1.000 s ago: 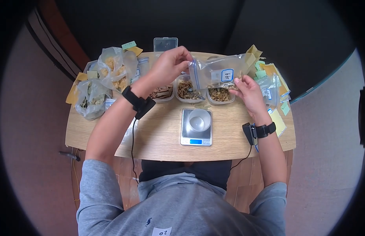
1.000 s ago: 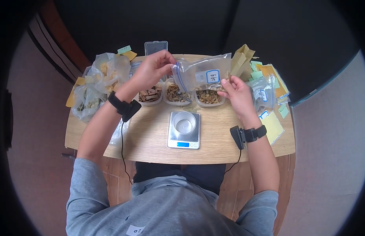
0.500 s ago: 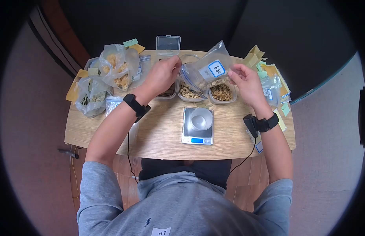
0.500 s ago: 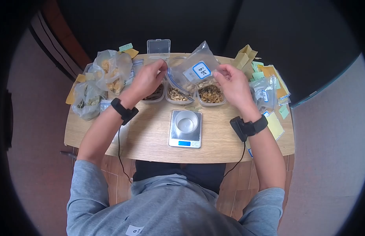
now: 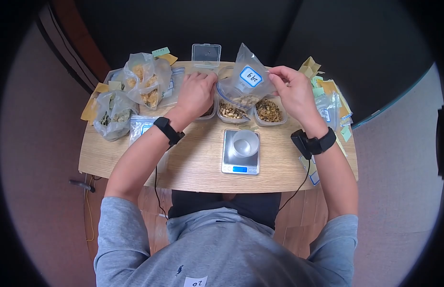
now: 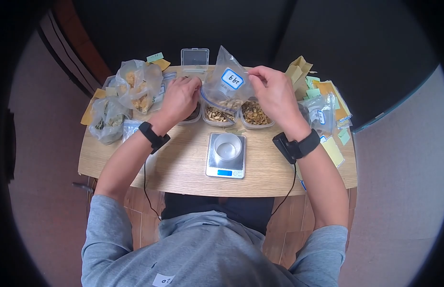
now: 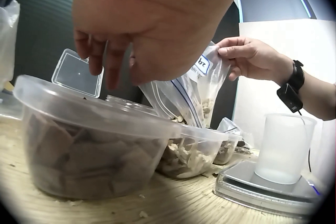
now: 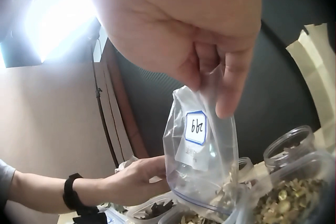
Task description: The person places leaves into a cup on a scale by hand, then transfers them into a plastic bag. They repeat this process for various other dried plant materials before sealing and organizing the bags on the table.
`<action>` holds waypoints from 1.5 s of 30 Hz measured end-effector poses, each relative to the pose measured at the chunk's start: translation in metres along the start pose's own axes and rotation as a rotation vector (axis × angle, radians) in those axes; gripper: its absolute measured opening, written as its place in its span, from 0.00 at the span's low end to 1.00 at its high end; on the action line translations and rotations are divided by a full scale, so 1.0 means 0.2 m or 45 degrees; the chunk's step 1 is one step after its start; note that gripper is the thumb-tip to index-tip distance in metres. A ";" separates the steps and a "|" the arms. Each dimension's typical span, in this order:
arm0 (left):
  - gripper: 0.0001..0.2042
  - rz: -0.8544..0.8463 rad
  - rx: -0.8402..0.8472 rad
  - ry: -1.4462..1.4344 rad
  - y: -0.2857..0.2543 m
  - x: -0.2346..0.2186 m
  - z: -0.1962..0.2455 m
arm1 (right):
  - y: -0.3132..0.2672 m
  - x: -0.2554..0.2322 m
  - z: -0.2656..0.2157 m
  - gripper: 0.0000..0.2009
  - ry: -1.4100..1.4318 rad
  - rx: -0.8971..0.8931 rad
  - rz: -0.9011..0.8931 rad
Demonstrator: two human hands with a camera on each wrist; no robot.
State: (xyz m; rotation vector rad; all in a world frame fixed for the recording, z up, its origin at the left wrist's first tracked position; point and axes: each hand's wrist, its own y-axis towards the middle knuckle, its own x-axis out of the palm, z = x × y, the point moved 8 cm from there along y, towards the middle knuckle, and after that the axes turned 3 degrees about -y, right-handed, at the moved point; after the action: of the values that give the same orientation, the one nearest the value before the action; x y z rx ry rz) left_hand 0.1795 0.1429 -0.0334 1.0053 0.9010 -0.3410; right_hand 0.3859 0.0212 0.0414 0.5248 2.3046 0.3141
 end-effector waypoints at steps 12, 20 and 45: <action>0.04 0.008 -0.017 0.019 -0.03 -0.02 -0.02 | 0.03 0.03 -0.10 0.11 0.049 -0.053 0.011; 0.04 0.011 -0.021 0.031 -0.03 -0.05 -0.01 | 0.03 0.04 -0.09 0.11 0.119 -0.054 0.014; 0.04 0.100 -0.077 -0.032 0.00 -0.14 0.02 | 0.02 0.02 0.05 0.09 0.427 0.110 0.083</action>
State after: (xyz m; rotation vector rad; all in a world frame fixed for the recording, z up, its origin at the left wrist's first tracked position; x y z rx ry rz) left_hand 0.1647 0.1361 -0.0111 0.9758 0.8418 -0.2583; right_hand 0.3915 0.0274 0.0324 0.6309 2.6386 0.3577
